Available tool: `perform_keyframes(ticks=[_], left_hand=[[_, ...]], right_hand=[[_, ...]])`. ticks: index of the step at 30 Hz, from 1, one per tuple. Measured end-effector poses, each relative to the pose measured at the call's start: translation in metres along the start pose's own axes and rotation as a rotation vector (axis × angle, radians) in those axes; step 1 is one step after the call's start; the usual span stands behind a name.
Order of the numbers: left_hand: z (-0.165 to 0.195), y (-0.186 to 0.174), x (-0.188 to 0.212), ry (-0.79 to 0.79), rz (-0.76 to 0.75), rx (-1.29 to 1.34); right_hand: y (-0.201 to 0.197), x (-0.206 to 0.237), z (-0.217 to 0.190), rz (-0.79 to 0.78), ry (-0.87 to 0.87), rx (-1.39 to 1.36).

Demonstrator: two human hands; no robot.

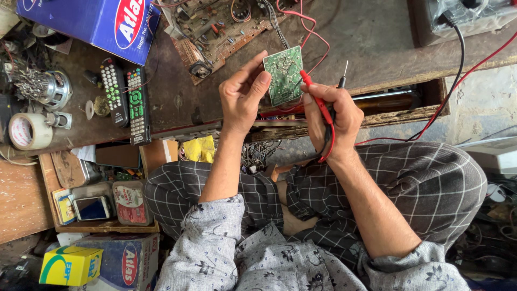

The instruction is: The person uses a multimeter to test continuity on a small green circuit board and a motor assembly. They hold the board and motor while touching the multimeter probes to various points on the components.

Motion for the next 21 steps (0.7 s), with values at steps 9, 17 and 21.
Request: perform_keyframes(ticks=[9, 17, 21], left_hand=[[0.000, -0.001, 0.000, 0.024, -0.002, -0.010], [-0.007, -0.003, 0.000, 0.025, 0.028, -0.013], [-0.004, -0.003, 0.002, 0.023, 0.092, -0.034]], right_hand=[[0.002, -0.003, -0.007, -0.050, -0.045, 0.000], [-0.006, -0.006, -0.002, -0.052, -0.080, -0.046], [-0.023, -0.011, 0.010, 0.046, -0.023, -0.008]])
Point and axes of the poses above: each hand's wrist, its own x-axis away from the middle knuckle, its own y-axis out of the palm, z = x × y, the point moved 6 cm from there along -x, towards the middle knuckle, and after that the axes turned 5 degrees about x, right-handed, at the moved point
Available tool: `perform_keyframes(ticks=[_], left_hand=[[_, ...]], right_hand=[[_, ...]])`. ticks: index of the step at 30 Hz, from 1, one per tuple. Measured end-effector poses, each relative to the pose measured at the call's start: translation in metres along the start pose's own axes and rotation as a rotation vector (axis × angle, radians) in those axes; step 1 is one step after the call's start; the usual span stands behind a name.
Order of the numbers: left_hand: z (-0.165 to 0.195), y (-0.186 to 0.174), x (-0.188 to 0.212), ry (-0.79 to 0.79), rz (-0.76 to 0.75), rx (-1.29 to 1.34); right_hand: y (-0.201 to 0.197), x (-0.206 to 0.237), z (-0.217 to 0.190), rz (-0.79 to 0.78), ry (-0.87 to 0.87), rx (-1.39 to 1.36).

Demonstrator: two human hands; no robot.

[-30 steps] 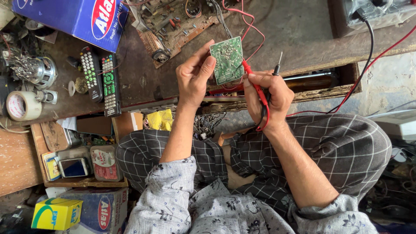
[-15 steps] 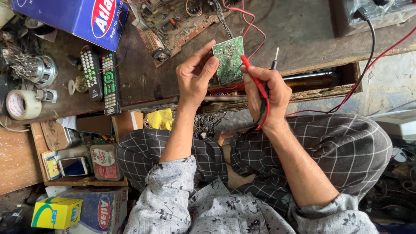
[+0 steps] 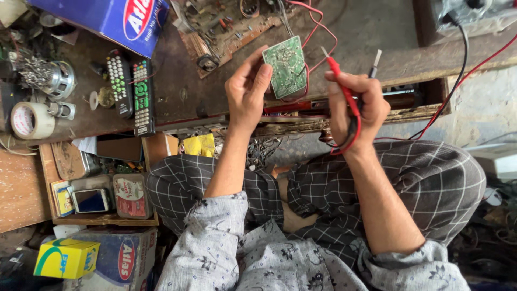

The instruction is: The person uses a multimeter to test continuity on a small green circuit board and a motor assembly. They hold the board and motor while touching the multimeter probes to various points on the components.

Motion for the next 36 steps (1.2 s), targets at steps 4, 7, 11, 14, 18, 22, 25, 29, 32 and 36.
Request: perform_keyframes(ticks=[4, 7, 11, 14, 18, 22, 25, 29, 32, 36], left_hand=[[0.040, -0.002, 0.007, 0.238, 0.076, -0.023], [0.100, -0.017, 0.021, 0.578, 0.207, -0.495], [0.145, -0.012, 0.034, 0.780, 0.092, -0.834], [0.137, 0.010, 0.043, 0.810, -0.127, -0.912], [0.098, 0.038, 0.051, 0.957, -0.470, -1.026], [0.065, 0.046, 0.032, 0.988, -0.427, -1.085], [0.056, 0.044, 0.033, 0.918, -0.385, -1.067], [0.052, 0.038, 0.065, 0.904, -0.331, -0.976], [0.040, 0.042, 0.090, 0.880, -0.281, -0.877], [0.031, 0.056, 0.129, 0.847, -0.308, -0.745]], right_hand=[[-0.018, 0.002, 0.004, 0.051, -0.021, 0.037], [-0.027, 0.008, 0.004, 0.059, -0.011, 0.038], [-0.025, 0.003, 0.005, 0.060, -0.034, 0.086], [-0.022, -0.001, 0.013, 0.072, 0.027, 0.059], [-0.025, 0.003, 0.014, 0.045, -0.044, 0.064], [-0.029, 0.010, 0.014, 0.005, -0.060, 0.107], [-0.027, 0.015, 0.010, -0.044, -0.065, 0.154], [-0.024, 0.034, -0.005, -0.146, -0.140, 0.174], [-0.027, 0.055, -0.011, -0.202, -0.111, 0.214], [-0.034, 0.072, -0.011, -0.260, -0.057, 0.326]])
Point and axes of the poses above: each hand's wrist, its own x-axis away from the middle knuckle, its own y-axis out of the palm, z = x × y, the point moved 6 cm from there along -x, towards the middle knuckle, and after that the axes turned 5 degrees about x, right-handed, at the moved point
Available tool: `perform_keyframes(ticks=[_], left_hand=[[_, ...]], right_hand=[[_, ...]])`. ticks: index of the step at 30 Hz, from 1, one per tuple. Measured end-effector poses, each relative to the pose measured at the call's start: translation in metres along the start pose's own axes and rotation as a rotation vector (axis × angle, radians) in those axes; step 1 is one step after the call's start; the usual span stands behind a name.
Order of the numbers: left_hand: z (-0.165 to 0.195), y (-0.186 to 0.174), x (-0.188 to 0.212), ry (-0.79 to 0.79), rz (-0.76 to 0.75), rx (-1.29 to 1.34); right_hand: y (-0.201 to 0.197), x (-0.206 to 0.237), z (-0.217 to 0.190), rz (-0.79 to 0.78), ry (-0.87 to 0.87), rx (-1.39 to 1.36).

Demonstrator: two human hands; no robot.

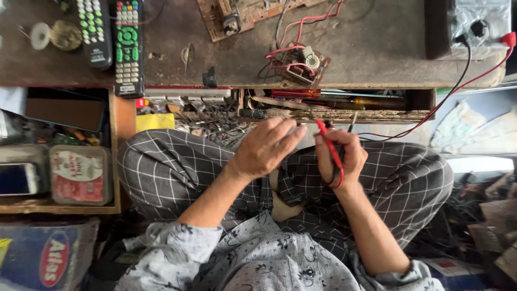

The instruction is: The person uses a multimeter to test continuity on a small green circuit board and a motor assembly. They hold the board and motor while touching the multimeter probes to various points on the components.

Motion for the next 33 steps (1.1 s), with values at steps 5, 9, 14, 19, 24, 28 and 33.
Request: perform_keyframes(ticks=[5, 9, 14, 19, 24, 28, 33], left_hand=[[0.016, 0.009, 0.000, -0.192, 0.022, 0.251], [0.017, 0.014, -0.012, -0.253, 0.048, 0.328], [0.019, 0.021, -0.014, -0.289, -0.005, 0.383], [0.017, 0.029, -0.015, -0.337, 0.060, 0.454], [0.002, 0.029, -0.011, -0.525, 0.251, 0.612], [-0.008, 0.029, -0.006, -0.676, 0.379, 0.632], [-0.014, 0.034, -0.002, -0.785, 0.470, 0.742]], right_hand=[[-0.003, 0.015, -0.010, -0.139, -0.032, 0.043], [-0.002, 0.023, -0.010, -0.198, 0.087, 0.085], [-0.006, 0.022, -0.010, -0.185, 0.194, 0.063], [-0.019, 0.003, -0.014, -0.363, 0.203, -0.019], [-0.041, -0.018, -0.014, -0.384, 0.251, -0.025], [-0.048, -0.022, -0.006, -0.205, 0.315, -0.097], [-0.036, -0.025, 0.001, -0.100, 0.291, -0.151]])
Point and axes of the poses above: each hand's wrist, its own x-axis away from the middle knuckle, its own y-axis out of the palm, z = x × y, the point moved 6 cm from there along -x, towards the middle knuckle, and after that the axes turned 5 degrees about x, right-handed, at the moved point
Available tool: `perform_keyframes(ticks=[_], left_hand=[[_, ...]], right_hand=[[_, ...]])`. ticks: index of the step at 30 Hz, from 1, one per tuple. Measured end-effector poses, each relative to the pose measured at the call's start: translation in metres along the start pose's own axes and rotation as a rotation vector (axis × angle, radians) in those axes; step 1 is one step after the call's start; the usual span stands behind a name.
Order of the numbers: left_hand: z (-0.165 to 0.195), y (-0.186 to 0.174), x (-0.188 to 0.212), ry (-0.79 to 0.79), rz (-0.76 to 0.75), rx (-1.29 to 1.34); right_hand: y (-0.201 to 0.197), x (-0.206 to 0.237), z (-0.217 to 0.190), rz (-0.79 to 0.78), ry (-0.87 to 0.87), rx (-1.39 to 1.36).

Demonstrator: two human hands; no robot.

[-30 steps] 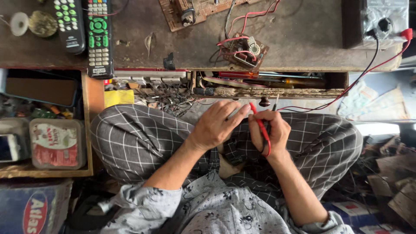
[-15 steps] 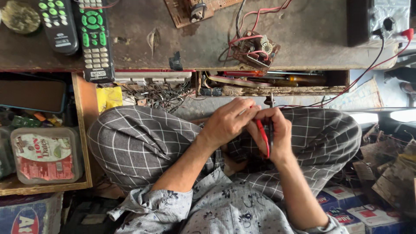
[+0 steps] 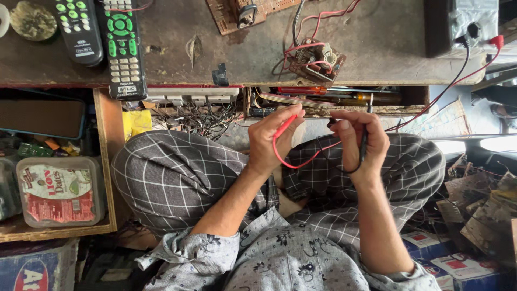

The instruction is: The person uses a multimeter to test continuity on a small green circuit board and a motor assembly. They hold the board and motor while touching the multimeter probes to various points on the components.

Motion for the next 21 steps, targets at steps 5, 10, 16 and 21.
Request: perform_keyframes(ticks=[5, 10, 16, 21], left_hand=[[-0.002, -0.003, 0.002, -0.004, 0.012, 0.011], [-0.014, 0.001, 0.002, -0.127, 0.014, 0.153], [-0.023, 0.005, 0.005, -0.200, 0.012, 0.190], [-0.019, 0.003, 0.004, -0.128, 0.019, 0.047]], right_hand=[[0.008, -0.011, 0.000, 0.111, -0.055, -0.086], [0.008, -0.033, -0.004, 0.161, -0.041, 0.142], [0.024, -0.051, -0.022, 0.171, -0.063, 0.187], [0.032, -0.049, -0.046, 0.170, -0.315, 0.415]])
Point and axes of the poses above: each hand's wrist, its own x-axis away from the middle knuckle, its own y-axis out of the palm, z = x × y, the point moved 6 cm from there along -x, towards the middle knuckle, and after that the axes turned 5 degrees about x, right-handed, at the moved point
